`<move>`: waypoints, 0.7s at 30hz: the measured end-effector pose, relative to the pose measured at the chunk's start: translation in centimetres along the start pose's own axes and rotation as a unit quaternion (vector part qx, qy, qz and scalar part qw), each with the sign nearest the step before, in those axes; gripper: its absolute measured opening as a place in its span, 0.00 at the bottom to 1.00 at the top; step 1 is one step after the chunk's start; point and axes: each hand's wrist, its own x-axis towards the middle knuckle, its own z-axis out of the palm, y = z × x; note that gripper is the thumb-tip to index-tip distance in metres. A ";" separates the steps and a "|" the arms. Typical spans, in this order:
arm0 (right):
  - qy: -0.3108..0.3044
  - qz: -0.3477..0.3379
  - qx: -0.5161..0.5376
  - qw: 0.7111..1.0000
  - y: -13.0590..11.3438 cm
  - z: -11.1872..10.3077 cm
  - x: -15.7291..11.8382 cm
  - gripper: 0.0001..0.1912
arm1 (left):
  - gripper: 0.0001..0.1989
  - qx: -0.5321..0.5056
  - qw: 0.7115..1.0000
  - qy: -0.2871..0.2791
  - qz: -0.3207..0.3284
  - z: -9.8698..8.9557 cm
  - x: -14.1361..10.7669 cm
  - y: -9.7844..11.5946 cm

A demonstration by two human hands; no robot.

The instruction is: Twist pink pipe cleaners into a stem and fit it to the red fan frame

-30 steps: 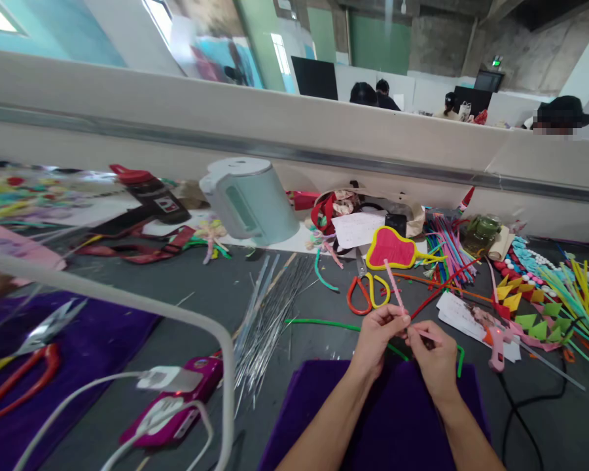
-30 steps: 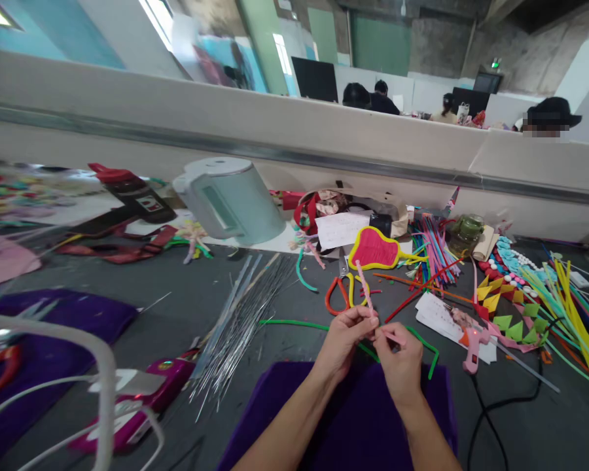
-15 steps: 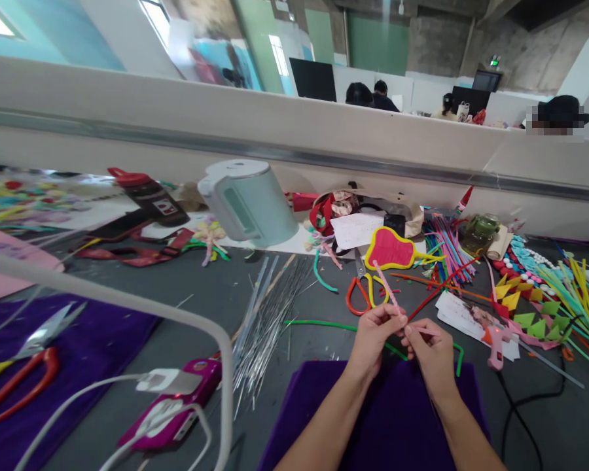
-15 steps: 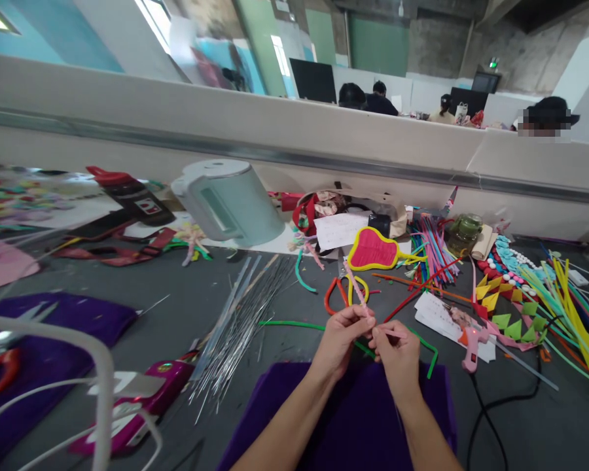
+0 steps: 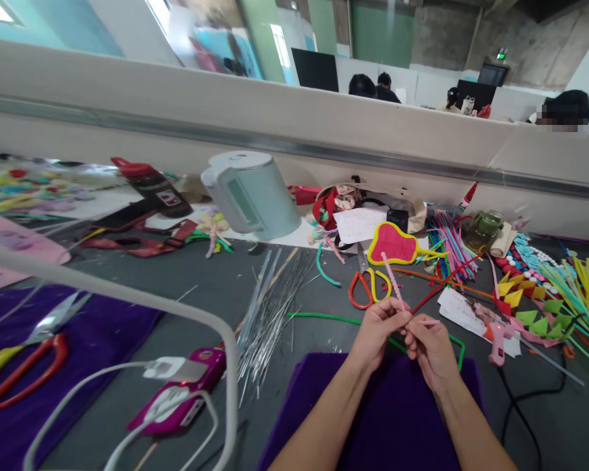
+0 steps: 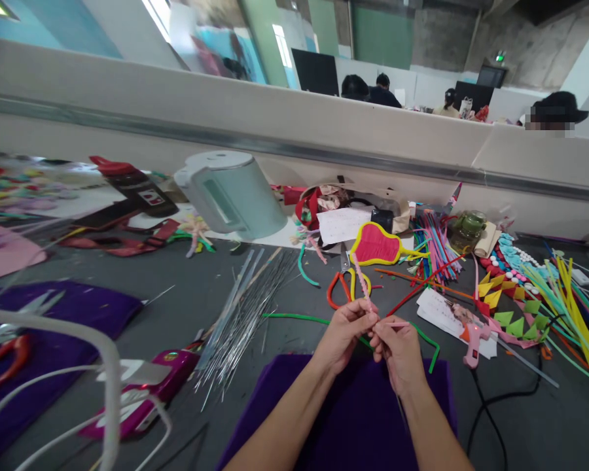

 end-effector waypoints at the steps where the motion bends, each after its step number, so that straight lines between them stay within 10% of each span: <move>1: 0.007 -0.013 -0.021 1.000 0.0 0.0 -0.1 0.12 | 0.11 -0.002 1.000 0.006 0.005 0.0 0.0 0.0; 10: 0.061 -0.293 -0.396 0.868 -0.6 -0.3 -1.1 0.09 | 0.12 0.031 0.996 0.074 0.038 0.2 0.1 -0.5; 15: 0.042 -0.086 -0.142 0.985 -0.3 -0.1 -0.5 0.10 | 0.14 0.019 1.000 0.023 -0.002 0.3 -0.1 -0.1; 21: -0.014 0.066 0.075 0.995 -0.4 0.3 0.0 0.12 | 0.14 -0.002 1.000 -0.006 0.003 0.0 -0.1 0.2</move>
